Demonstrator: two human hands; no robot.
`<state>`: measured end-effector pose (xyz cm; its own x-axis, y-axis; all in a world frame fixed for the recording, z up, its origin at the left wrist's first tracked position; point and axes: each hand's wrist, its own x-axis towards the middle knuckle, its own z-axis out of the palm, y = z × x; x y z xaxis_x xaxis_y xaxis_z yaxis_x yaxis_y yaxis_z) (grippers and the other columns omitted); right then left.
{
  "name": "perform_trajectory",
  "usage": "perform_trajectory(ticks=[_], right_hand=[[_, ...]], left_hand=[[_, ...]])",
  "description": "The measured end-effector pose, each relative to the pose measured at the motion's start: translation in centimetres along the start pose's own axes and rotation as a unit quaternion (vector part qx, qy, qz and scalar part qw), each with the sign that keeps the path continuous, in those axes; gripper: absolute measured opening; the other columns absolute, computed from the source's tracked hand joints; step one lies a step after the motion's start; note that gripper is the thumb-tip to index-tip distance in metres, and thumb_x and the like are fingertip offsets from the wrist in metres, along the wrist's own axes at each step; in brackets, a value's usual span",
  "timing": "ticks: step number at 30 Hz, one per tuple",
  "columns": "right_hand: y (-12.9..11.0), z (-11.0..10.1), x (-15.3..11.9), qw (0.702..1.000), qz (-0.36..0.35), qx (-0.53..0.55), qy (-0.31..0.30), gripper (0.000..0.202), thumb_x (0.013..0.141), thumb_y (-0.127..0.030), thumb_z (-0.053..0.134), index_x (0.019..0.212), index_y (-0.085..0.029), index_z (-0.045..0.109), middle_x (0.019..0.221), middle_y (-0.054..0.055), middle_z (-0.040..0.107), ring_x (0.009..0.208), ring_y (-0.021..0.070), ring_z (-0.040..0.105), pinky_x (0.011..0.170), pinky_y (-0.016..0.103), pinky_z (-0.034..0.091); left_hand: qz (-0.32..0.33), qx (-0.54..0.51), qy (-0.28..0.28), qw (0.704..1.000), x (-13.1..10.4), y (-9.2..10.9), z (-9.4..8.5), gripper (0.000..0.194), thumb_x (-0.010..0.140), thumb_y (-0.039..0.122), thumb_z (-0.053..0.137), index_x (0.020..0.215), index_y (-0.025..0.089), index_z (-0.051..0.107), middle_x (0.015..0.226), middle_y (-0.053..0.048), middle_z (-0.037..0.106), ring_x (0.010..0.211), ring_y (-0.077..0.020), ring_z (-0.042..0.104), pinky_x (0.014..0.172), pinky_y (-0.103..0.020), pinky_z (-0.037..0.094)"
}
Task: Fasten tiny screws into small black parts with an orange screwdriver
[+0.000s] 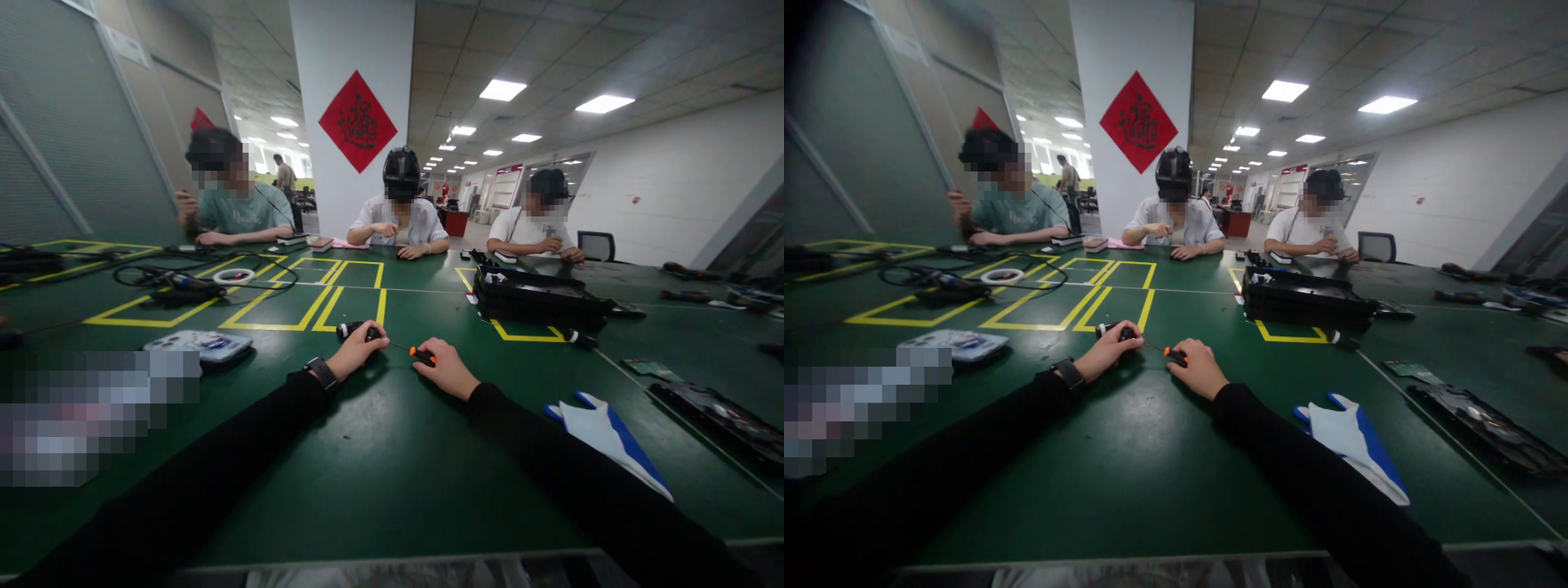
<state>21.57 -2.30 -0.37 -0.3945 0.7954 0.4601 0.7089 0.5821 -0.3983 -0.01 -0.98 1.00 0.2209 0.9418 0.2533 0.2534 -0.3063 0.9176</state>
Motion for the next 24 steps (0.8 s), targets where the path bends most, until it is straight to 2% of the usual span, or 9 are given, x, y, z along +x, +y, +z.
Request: perform_trajectory(ticks=[9,16,24], right_hand=[[0.02,-0.01,0.03,1.0,0.001,0.013,-0.003,0.015,0.072,-0.03,0.062,0.08,-0.017,0.059,0.081,0.003,0.056,0.078,0.0147,0.048,0.072,0.027,0.036],[0.24,0.06,0.18,0.999,0.026,0.04,-0.004,0.023,0.081,-0.036,0.05,0.078,-0.016,0.062,0.082,0.004,0.057,0.08,0.0142,0.049,0.075,0.028,0.036],[0.17,0.02,0.18,0.999,0.023,0.042,-0.007,0.024,0.08,-0.037,0.052,0.077,-0.017,0.063,0.082,0.004,0.057,0.081,0.0143,0.05,0.075,0.028,0.037]], left_hand=[[-0.002,-0.017,-0.007,1.0,-0.08,0.28,-0.07,0.021,0.071,0.032,0.056,0.086,0.018,0.051,0.069,0.003,0.054,0.054,-0.007,0.043,0.05,-0.019,0.034],[-0.005,-0.016,0.0,1.0,0.11,-0.05,-0.01,0.024,0.07,0.035,0.056,0.086,0.017,0.051,0.072,0.001,0.056,0.061,-0.0093,0.048,0.052,-0.019,0.035],[-0.002,-0.016,0.003,1.0,0.05,-0.07,-0.06,0.024,0.07,0.034,0.056,0.086,0.017,0.051,0.072,0.001,0.056,0.059,-0.009,0.047,0.049,-0.019,0.034]])
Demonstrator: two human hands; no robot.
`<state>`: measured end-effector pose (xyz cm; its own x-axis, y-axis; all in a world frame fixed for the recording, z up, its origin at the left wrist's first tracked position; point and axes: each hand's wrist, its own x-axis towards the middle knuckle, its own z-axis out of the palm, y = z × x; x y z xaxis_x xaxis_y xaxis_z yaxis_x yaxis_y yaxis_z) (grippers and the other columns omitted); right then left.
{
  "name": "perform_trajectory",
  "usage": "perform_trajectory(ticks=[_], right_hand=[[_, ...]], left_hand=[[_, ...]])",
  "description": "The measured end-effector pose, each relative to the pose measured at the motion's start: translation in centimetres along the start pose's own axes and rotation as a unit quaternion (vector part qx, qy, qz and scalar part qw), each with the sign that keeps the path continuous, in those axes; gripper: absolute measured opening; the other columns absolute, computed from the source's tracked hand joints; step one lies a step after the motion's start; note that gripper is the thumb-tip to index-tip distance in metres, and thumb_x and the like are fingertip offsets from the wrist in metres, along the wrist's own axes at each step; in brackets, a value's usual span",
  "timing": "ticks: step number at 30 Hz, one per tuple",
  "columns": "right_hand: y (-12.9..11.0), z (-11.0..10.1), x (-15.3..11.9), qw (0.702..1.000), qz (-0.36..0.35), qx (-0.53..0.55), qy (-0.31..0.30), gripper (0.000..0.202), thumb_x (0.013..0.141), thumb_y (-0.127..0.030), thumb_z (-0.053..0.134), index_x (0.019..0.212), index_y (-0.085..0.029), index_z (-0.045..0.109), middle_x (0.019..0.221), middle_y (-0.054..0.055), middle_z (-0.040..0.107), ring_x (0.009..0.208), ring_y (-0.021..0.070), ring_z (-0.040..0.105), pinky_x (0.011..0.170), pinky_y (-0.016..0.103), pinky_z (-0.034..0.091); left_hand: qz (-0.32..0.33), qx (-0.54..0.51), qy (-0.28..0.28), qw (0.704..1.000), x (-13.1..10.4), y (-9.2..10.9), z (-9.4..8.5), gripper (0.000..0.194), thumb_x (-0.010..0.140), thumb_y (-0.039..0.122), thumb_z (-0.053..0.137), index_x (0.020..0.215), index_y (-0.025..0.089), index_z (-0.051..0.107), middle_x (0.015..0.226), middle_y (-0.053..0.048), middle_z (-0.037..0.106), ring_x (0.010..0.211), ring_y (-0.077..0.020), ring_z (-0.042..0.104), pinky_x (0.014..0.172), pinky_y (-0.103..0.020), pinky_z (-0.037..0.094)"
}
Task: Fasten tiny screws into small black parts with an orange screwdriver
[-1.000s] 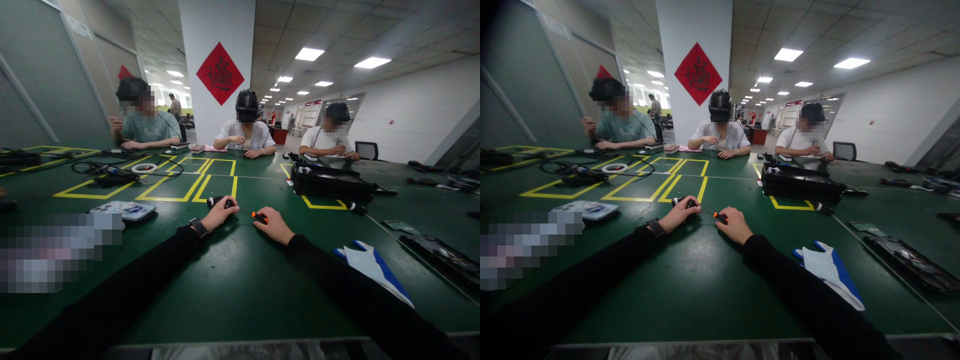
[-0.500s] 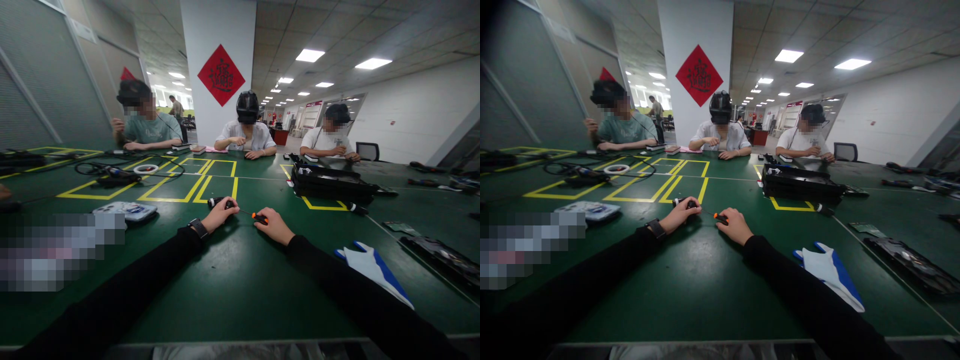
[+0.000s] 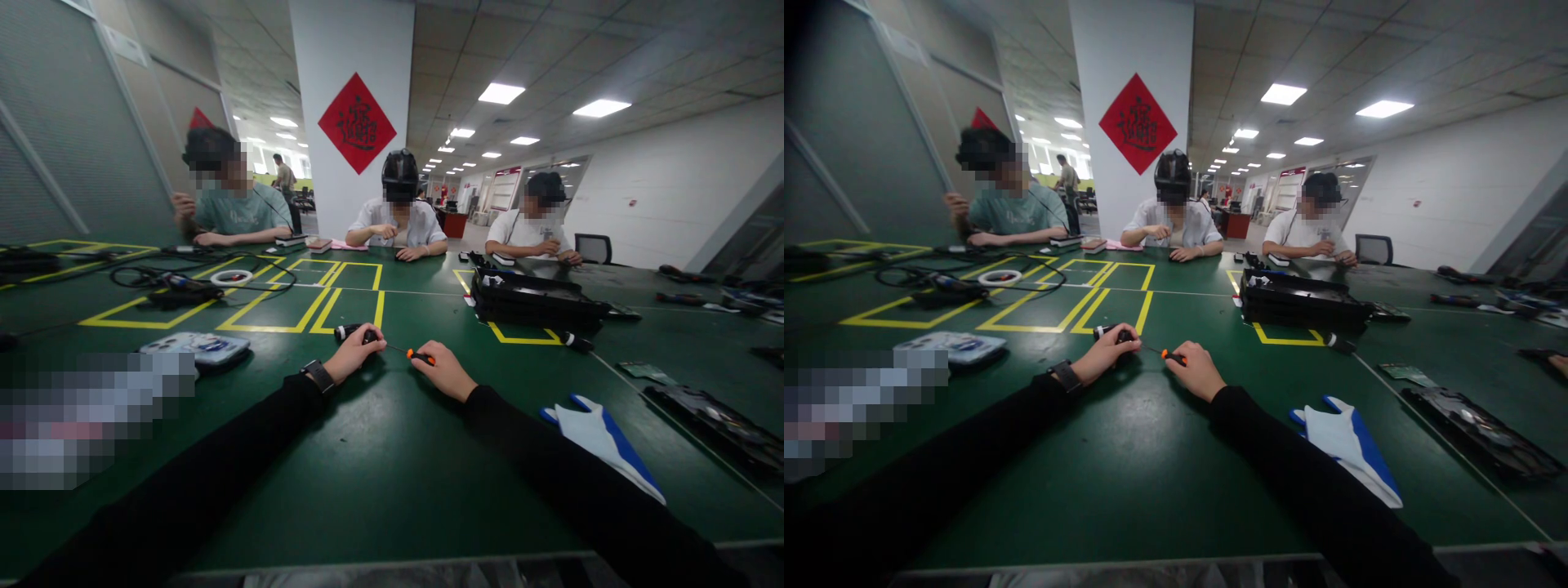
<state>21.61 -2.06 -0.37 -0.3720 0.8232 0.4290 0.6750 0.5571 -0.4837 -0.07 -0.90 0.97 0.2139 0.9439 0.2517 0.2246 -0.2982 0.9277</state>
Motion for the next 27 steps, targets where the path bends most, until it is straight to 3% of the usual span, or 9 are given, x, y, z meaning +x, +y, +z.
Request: perform_trajectory(ticks=[15,21,27], right_hand=[[-0.04,-0.05,-0.08,1.0,-0.01,-0.007,0.001,0.021,0.08,-0.035,0.052,0.076,-0.016,0.061,0.081,0.004,0.056,0.079,0.0138,0.048,0.075,0.027,0.036],[-0.01,-0.05,0.09,1.0,-0.016,0.021,-0.007,0.026,0.086,-0.026,0.04,0.075,-0.016,0.061,0.08,0.003,0.056,0.08,0.0131,0.048,0.076,0.027,0.036],[-0.37,-0.2,-0.2,0.998,-0.013,0.065,0.017,0.012,0.077,-0.021,0.051,0.086,-0.016,0.056,0.084,0.002,0.056,0.078,0.013,0.05,0.073,0.026,0.038]], left_hand=[[0.008,0.018,-0.001,1.0,-0.04,-0.01,-0.02,0.024,0.07,0.035,0.056,0.085,0.018,0.052,0.071,0.002,0.055,0.058,-0.0082,0.045,0.05,-0.019,0.033],[0.012,0.019,-0.004,1.0,-0.21,0.08,0.0,0.023,0.07,0.035,0.056,0.086,0.018,0.051,0.071,0.002,0.054,0.058,-0.0083,0.045,0.049,-0.019,0.033],[0.014,0.035,0.0,0.999,-0.26,0.04,-0.05,0.024,0.072,0.036,0.055,0.087,0.018,0.052,0.074,0.002,0.055,0.057,-0.0081,0.044,0.05,-0.019,0.034]])
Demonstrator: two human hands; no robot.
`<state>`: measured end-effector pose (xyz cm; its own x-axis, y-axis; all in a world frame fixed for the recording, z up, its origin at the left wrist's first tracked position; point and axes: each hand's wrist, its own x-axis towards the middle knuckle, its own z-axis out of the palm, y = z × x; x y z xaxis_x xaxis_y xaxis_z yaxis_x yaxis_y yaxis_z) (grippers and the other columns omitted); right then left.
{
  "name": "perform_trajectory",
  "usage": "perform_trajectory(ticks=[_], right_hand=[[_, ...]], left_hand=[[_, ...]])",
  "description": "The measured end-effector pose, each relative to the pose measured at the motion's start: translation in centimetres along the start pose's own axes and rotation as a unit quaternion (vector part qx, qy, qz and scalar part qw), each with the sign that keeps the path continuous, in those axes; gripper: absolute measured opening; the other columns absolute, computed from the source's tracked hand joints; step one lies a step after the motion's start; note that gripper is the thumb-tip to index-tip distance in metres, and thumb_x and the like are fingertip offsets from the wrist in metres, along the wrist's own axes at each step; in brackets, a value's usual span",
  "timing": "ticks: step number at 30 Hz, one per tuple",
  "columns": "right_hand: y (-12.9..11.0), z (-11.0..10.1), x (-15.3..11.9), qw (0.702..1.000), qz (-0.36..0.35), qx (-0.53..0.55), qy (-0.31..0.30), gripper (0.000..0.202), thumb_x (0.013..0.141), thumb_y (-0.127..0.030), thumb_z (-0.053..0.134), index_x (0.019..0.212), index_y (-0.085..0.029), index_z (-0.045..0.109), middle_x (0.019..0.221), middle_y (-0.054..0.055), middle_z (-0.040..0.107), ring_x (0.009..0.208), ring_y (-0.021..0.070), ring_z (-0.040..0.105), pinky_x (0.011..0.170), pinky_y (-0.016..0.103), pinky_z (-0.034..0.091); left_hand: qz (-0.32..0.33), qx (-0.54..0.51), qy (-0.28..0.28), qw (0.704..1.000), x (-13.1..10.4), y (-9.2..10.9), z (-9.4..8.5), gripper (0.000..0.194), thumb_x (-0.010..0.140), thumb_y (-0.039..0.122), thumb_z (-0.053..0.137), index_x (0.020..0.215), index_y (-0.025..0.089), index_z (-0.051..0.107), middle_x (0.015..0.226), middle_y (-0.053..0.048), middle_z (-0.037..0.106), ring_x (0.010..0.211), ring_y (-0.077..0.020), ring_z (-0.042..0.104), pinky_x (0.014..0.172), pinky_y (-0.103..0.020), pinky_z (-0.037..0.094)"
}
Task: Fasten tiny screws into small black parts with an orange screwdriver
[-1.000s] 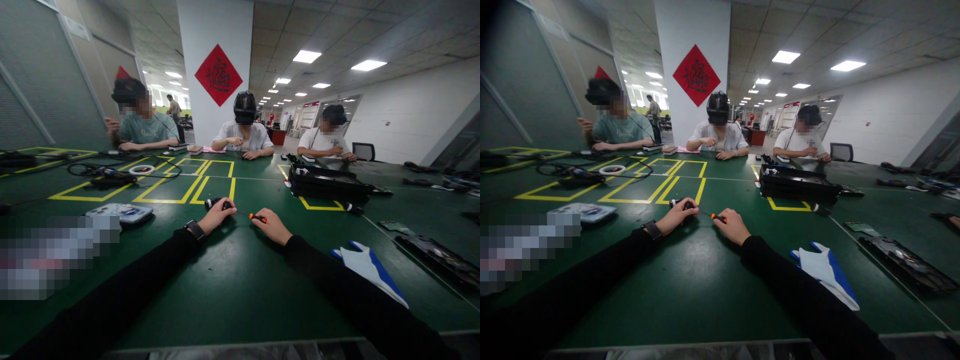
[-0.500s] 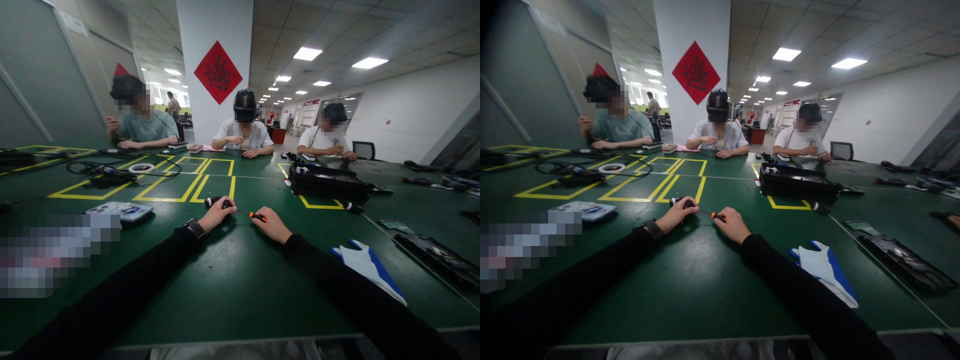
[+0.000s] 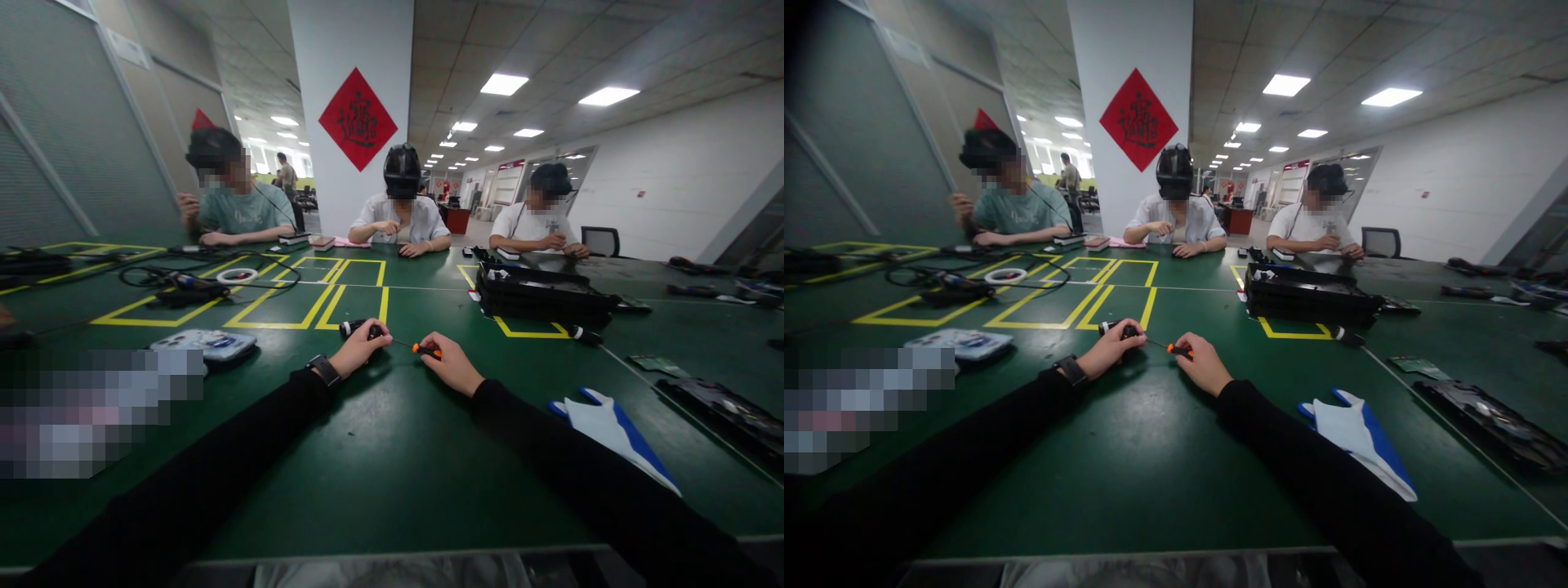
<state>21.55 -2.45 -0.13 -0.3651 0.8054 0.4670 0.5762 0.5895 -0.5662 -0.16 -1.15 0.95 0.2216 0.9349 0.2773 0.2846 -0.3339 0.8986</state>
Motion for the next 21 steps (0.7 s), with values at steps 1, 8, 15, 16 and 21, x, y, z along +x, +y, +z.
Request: perform_trajectory(ticks=[1,8,15,16,21], right_hand=[[-0.09,-0.03,-0.04,1.0,0.001,0.01,-0.002,0.013,0.076,-0.021,0.053,0.088,-0.017,0.055,0.084,0.002,0.056,0.077,0.0126,0.05,0.073,0.026,0.039],[-0.13,0.05,0.2,1.0,0.007,-0.015,0.0,0.021,0.085,-0.025,0.04,0.081,-0.015,0.058,0.082,0.004,0.056,0.08,0.0135,0.049,0.076,0.027,0.038],[-0.23,-0.03,-0.05,1.0,-0.008,-0.019,0.003,0.012,0.081,-0.023,0.047,0.084,-0.016,0.055,0.084,0.004,0.055,0.08,0.0137,0.049,0.075,0.027,0.038],[-0.31,-0.05,-0.09,1.0,-0.006,-0.013,0.004,0.011,0.08,-0.024,0.049,0.086,-0.016,0.054,0.085,0.003,0.055,0.079,0.0136,0.049,0.074,0.027,0.038],[-0.31,0.04,0.04,1.0,0.014,-0.005,0.004,0.017,0.079,-0.029,0.051,0.09,-0.016,0.054,0.086,0.003,0.056,0.079,0.0137,0.049,0.074,0.027,0.039]], left_hand=[[0.003,0.002,-0.001,1.0,0.0,-0.01,-0.01,0.024,0.072,0.036,0.055,0.088,0.018,0.052,0.074,0.002,0.055,0.057,-0.0081,0.044,0.05,-0.019,0.034],[0.009,0.006,-0.01,1.0,0.04,-0.13,-0.03,0.025,0.073,0.037,0.054,0.088,0.018,0.051,0.073,0.002,0.053,0.056,-0.0078,0.042,0.049,-0.019,0.033],[0.011,0.008,-0.009,1.0,0.0,-0.13,-0.04,0.025,0.072,0.037,0.055,0.089,0.018,0.051,0.074,0.002,0.054,0.055,-0.0074,0.042,0.049,-0.019,0.032],[0.011,0.009,-0.009,1.0,0.02,-0.12,-0.03,0.025,0.072,0.036,0.055,0.088,0.018,0.051,0.074,0.002,0.054,0.056,-0.0076,0.042,0.049,-0.019,0.033],[0.02,0.003,-0.01,1.0,0.12,-0.11,0.03,0.024,0.071,0.035,0.056,0.086,0.018,0.051,0.079,0.001,0.055,0.063,-0.0093,0.046,0.054,-0.02,0.036]])
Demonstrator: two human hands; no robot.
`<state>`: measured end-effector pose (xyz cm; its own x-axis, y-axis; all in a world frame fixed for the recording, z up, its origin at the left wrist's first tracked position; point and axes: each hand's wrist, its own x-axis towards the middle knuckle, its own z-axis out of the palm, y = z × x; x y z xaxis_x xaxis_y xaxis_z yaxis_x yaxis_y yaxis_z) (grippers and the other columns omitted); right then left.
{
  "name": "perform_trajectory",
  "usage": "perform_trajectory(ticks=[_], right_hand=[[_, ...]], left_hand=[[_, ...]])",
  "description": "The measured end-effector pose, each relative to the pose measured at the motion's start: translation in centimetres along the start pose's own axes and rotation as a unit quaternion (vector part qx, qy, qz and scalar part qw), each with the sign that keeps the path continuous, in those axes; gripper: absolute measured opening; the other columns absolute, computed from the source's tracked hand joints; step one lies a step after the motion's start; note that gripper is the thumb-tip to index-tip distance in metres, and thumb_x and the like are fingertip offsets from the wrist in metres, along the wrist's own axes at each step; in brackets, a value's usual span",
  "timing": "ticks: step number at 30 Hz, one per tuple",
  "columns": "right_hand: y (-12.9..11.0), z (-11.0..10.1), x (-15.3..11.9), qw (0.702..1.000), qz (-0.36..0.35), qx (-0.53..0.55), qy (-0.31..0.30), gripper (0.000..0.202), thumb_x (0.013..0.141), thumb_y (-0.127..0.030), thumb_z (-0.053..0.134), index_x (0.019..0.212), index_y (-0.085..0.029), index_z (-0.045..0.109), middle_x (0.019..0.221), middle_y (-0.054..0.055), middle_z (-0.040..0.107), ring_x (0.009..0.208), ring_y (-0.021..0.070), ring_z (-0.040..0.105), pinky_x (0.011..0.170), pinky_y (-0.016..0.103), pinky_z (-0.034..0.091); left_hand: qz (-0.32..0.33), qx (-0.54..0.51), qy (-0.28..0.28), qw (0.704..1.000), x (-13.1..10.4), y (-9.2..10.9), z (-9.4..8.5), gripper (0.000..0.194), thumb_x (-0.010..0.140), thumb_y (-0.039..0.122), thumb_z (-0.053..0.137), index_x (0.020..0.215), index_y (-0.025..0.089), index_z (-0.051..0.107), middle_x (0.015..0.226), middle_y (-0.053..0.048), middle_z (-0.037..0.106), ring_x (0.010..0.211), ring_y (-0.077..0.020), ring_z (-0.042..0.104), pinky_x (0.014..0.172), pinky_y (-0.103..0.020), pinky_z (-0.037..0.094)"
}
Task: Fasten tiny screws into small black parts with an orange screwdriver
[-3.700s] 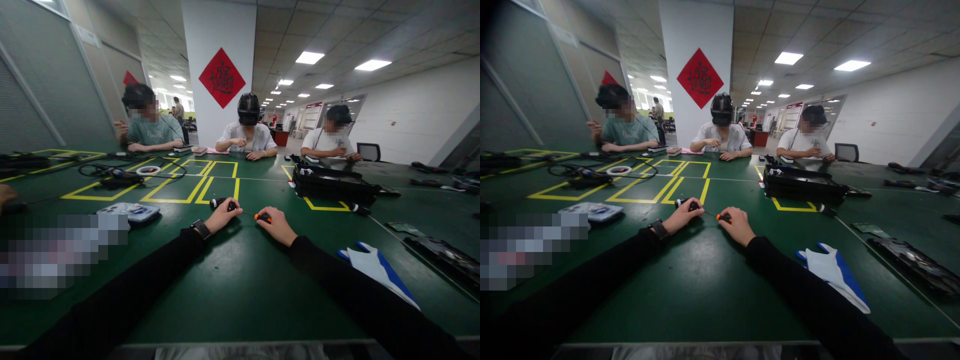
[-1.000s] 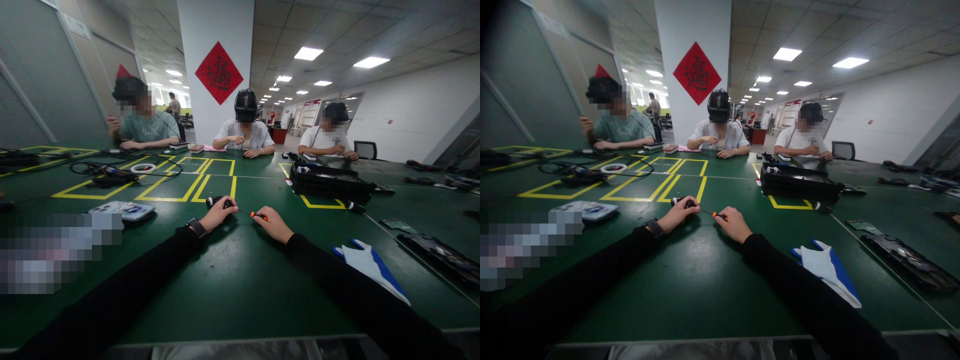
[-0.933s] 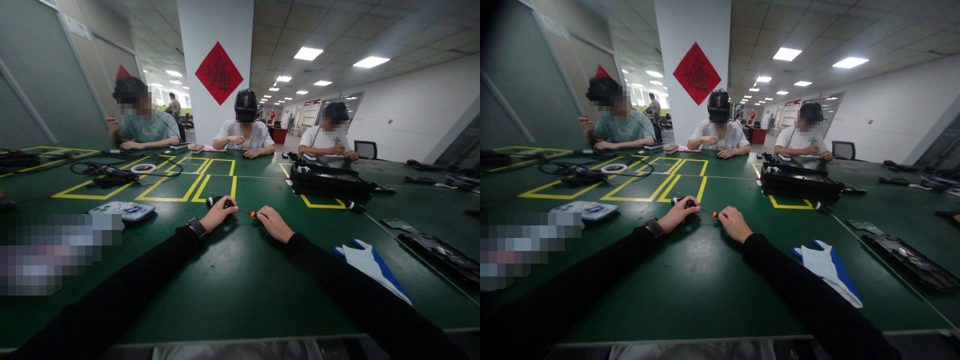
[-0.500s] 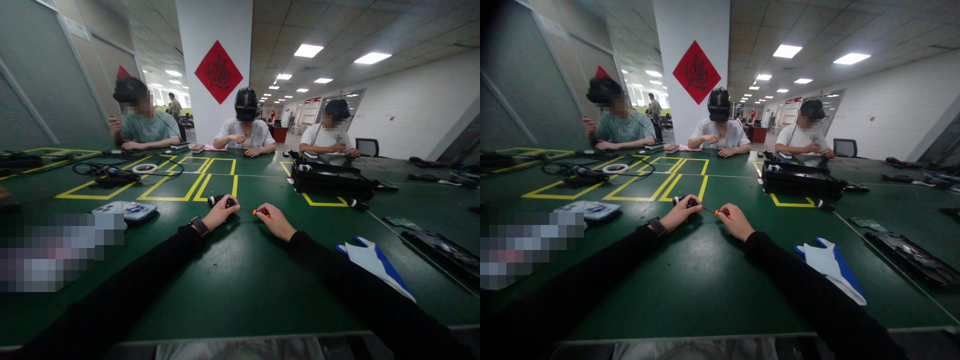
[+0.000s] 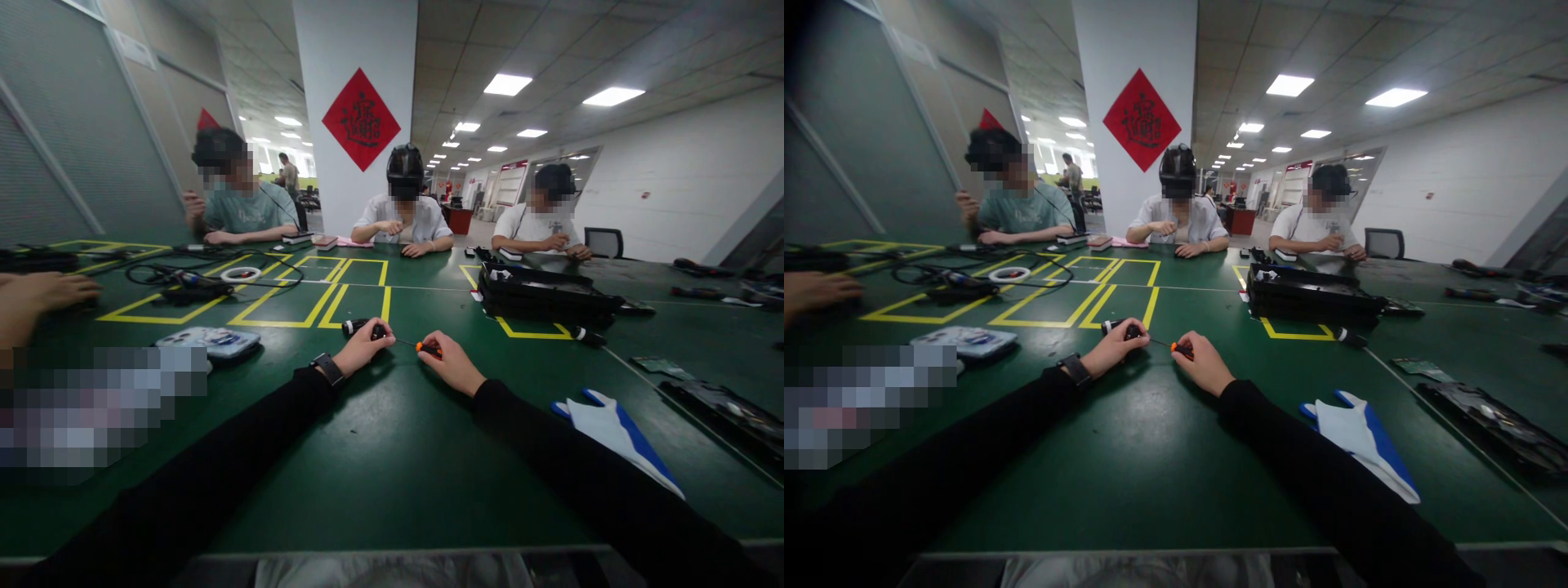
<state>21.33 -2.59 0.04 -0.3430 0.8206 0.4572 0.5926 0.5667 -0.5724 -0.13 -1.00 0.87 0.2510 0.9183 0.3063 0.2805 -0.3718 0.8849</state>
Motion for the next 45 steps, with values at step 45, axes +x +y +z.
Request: perform_trajectory(ticks=[45], right_hand=[[0.45,-0.11,-0.14,0.999,-0.011,0.029,-0.01,0.012,0.08,-0.025,0.048,0.089,-0.017,0.05,0.083,0.002,0.056,0.075,0.0126,0.051,0.072,0.026,0.039]], left_hand=[[-0.016,-0.021,0.021,0.999,0.11,-0.47,-0.02,0.027,0.07,0.036,0.056,0.089,0.018,0.052,0.079,0.001,0.056,0.062,-0.009,0.047,0.054,-0.021,0.037]])
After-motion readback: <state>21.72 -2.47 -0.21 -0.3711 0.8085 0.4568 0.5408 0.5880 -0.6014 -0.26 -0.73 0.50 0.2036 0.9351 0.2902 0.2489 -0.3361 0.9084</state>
